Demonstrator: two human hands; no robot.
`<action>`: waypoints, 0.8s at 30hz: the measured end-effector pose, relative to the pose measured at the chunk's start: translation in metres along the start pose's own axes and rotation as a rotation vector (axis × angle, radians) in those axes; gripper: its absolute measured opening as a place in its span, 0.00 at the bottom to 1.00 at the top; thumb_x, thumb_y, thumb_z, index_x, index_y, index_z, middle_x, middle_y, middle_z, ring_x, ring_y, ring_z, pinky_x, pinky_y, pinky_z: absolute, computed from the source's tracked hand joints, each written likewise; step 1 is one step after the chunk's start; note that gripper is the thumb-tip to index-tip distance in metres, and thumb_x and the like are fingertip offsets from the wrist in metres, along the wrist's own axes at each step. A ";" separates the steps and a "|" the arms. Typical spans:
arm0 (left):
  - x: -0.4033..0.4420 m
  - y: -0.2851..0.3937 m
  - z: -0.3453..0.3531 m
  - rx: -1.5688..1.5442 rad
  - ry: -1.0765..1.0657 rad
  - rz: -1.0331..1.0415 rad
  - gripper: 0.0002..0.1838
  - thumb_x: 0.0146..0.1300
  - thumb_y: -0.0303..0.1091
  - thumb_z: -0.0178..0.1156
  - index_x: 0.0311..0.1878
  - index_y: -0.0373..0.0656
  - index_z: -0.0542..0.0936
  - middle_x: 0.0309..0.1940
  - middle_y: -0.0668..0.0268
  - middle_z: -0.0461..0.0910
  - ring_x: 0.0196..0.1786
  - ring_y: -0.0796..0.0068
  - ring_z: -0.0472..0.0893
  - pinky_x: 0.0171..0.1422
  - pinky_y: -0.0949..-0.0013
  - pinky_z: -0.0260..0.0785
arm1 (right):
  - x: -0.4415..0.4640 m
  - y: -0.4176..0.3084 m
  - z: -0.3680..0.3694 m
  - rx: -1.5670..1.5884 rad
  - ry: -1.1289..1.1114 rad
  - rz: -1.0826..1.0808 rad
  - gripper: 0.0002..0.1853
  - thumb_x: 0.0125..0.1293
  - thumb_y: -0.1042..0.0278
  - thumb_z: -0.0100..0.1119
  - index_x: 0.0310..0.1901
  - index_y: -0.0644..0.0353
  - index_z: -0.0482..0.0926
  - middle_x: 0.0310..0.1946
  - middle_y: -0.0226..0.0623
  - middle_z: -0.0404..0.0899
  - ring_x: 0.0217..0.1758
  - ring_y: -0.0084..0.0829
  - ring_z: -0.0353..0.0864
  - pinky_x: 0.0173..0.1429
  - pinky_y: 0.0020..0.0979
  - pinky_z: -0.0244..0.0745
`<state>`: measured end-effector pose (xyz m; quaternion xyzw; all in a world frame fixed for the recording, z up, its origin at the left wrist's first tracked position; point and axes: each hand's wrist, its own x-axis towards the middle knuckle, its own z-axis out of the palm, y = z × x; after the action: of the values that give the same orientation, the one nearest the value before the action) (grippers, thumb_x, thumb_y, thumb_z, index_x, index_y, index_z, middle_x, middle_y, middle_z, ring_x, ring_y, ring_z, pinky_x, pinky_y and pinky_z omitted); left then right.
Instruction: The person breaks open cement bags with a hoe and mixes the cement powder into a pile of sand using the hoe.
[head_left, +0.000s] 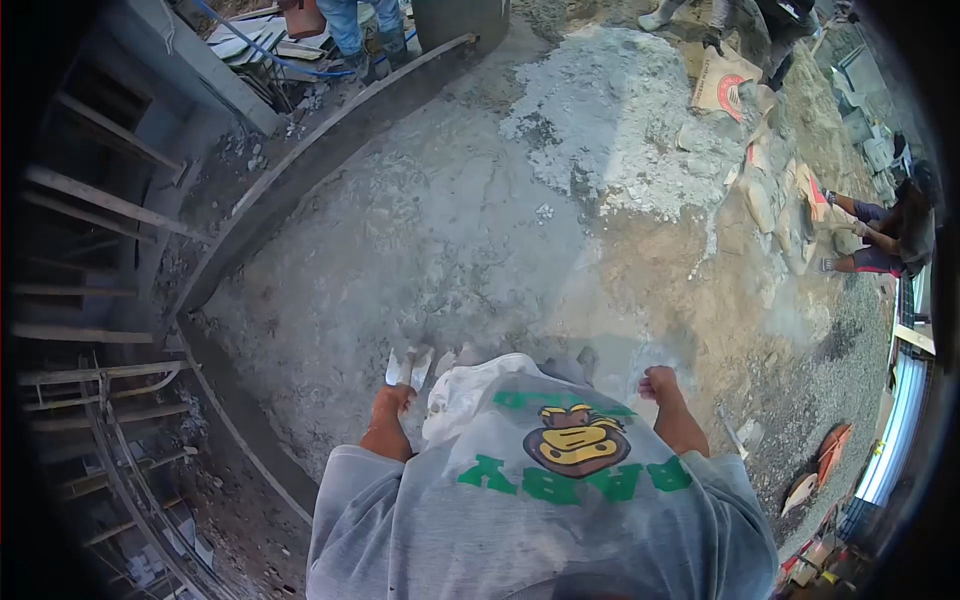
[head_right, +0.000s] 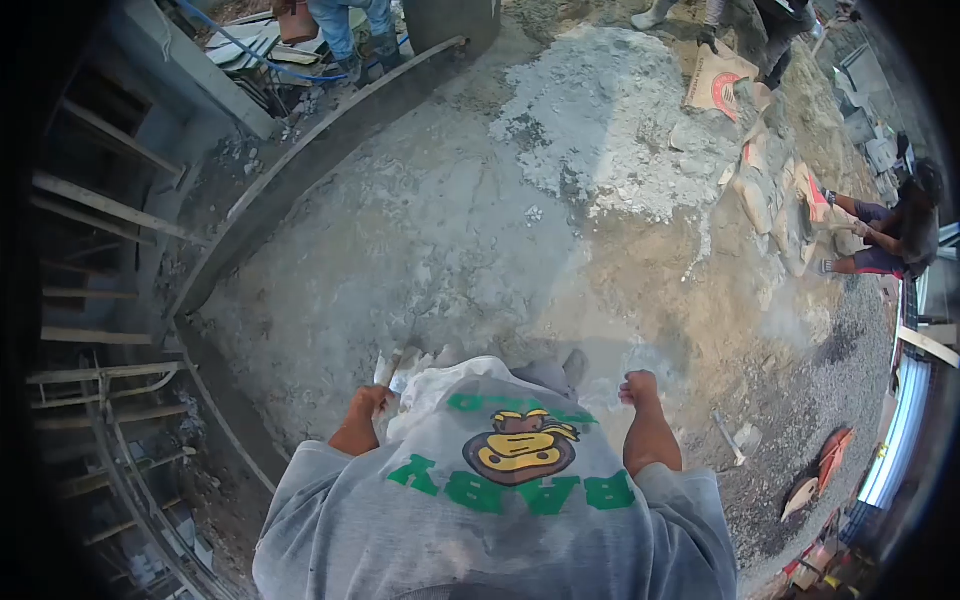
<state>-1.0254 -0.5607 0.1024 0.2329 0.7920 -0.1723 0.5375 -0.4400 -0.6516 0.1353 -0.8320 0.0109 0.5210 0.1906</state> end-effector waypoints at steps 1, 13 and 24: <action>0.027 -0.003 -0.012 -0.079 -0.025 0.018 0.12 0.45 0.35 0.65 0.19 0.38 0.75 0.14 0.63 0.73 0.15 0.70 0.72 0.21 0.65 0.63 | -0.015 -0.014 0.031 0.050 0.025 -0.034 0.08 0.55 0.72 0.45 0.33 0.66 0.71 0.22 0.44 0.74 0.15 0.35 0.73 0.16 0.35 0.70; 0.135 -0.003 -0.150 0.325 -0.210 0.160 0.13 0.48 0.37 0.62 0.30 0.37 0.73 0.17 0.62 0.69 0.14 0.70 0.67 0.18 0.67 0.59 | -0.177 -0.105 0.307 -0.340 -0.126 -0.672 0.16 0.52 0.63 0.52 0.42 0.61 0.72 0.28 0.33 0.76 0.25 0.24 0.75 0.28 0.26 0.71; 0.110 0.025 -0.234 0.559 -0.356 0.221 0.12 0.50 0.43 0.58 0.30 0.46 0.71 0.16 0.67 0.69 0.15 0.72 0.69 0.18 0.65 0.58 | -0.239 0.190 0.322 0.624 0.444 -0.248 0.12 0.50 0.69 0.49 0.37 0.64 0.71 0.23 0.37 0.73 0.18 0.26 0.73 0.21 0.26 0.71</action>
<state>-1.2264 -0.3970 0.0841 0.4217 0.5779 -0.3614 0.5980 -0.8680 -0.7652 0.1613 -0.8216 0.1088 0.2732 0.4884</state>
